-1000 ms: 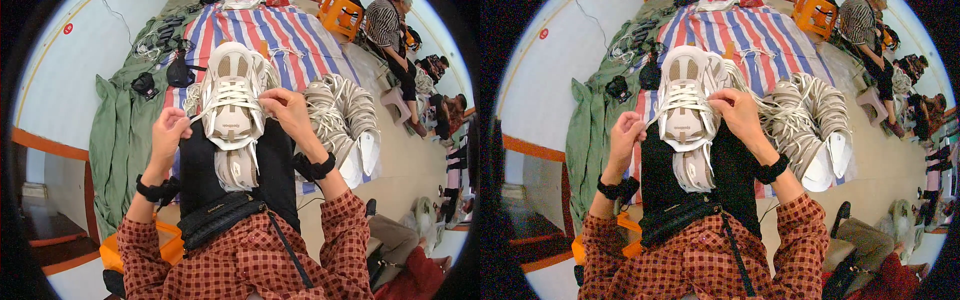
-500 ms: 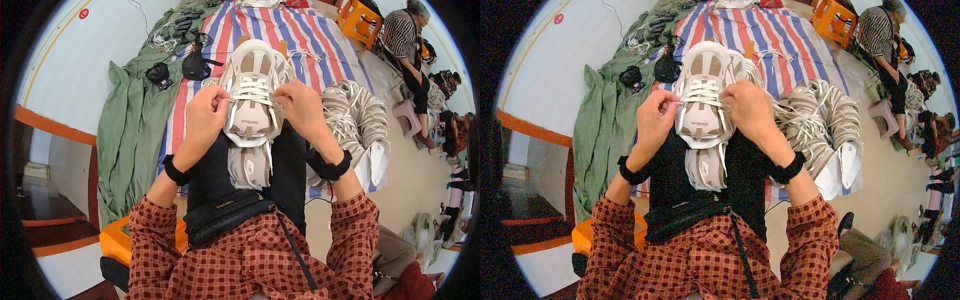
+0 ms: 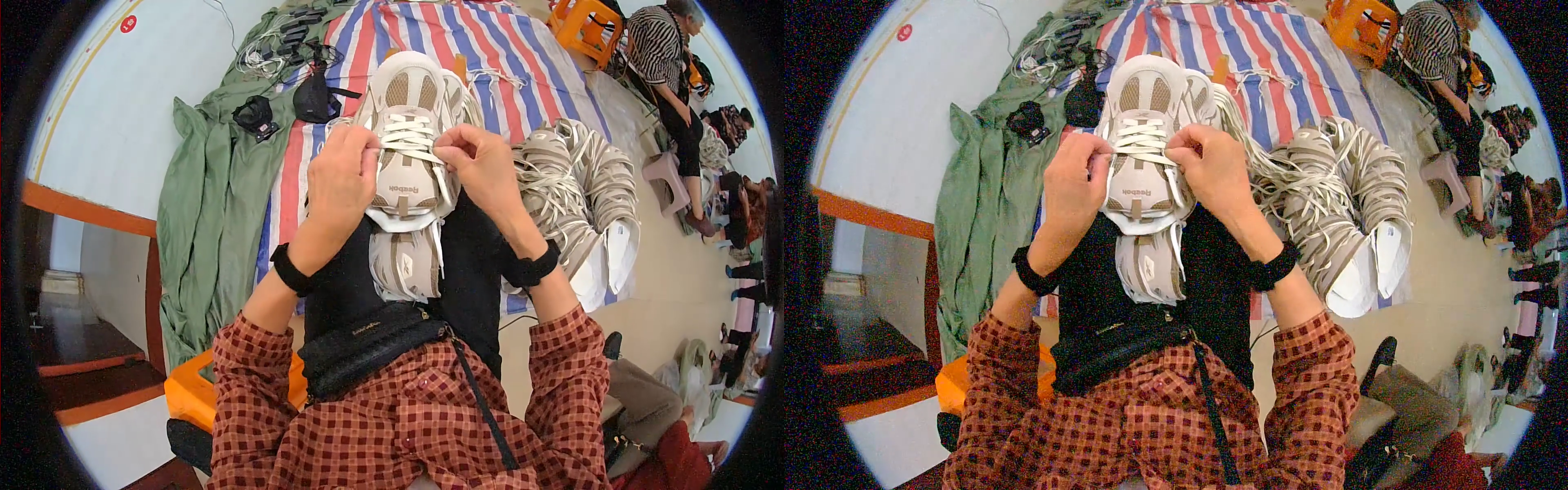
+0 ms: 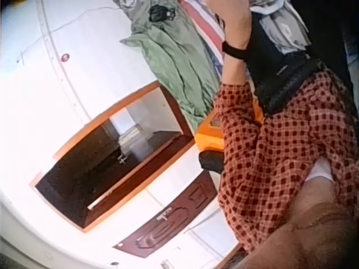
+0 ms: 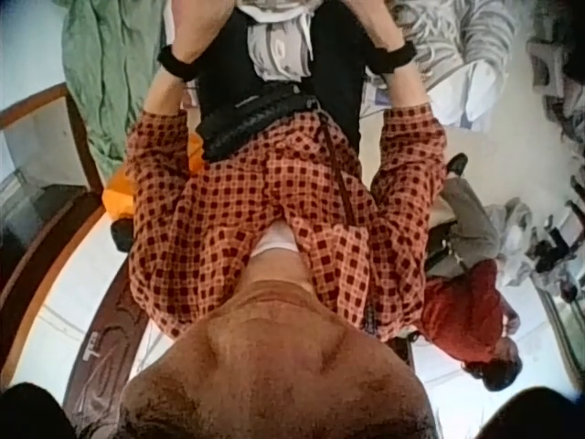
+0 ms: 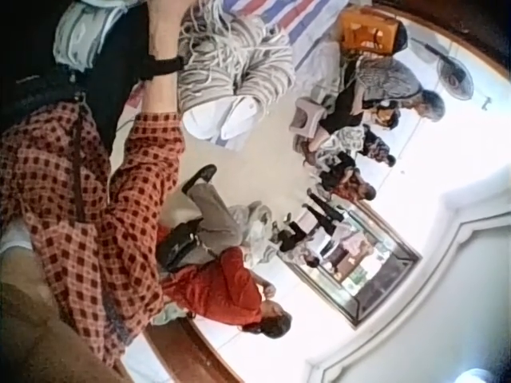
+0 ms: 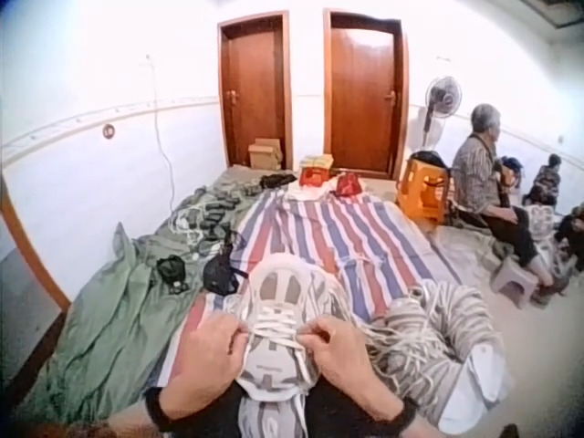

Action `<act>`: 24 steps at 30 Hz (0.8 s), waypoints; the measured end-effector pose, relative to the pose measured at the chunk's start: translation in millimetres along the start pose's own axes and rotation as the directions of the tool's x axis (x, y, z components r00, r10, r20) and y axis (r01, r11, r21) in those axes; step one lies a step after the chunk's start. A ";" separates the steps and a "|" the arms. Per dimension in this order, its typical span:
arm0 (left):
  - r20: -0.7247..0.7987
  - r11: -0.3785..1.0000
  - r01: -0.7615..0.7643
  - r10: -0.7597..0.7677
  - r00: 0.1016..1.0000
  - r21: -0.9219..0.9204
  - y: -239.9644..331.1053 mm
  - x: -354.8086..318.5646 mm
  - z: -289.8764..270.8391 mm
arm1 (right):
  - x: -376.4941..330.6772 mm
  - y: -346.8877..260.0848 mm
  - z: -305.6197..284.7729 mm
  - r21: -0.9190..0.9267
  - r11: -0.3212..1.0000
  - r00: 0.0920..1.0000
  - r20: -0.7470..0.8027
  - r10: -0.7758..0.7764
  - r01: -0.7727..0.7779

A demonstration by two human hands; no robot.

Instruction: Threading laces through the eyelets of a new shoe and preparing it for packaging.

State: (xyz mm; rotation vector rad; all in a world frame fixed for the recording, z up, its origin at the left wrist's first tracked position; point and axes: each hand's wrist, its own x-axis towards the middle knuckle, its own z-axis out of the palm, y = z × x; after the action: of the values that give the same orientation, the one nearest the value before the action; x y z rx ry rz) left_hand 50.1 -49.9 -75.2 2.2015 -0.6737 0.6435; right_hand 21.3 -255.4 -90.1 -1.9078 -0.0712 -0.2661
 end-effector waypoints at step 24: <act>0.524 0.759 -0.411 0.108 0.845 0.506 30.5 1.1 -9.6 | -36.1 8.3 24.9 -0.883 0.348 0.876 0.131 -0.464 0.316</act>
State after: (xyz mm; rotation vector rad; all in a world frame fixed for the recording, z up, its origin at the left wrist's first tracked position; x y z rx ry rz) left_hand 29.3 -60.9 -53.6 2.9461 -1.1865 0.5070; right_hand -8.7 -232.1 -113.6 -2.9332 -0.3693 -0.9388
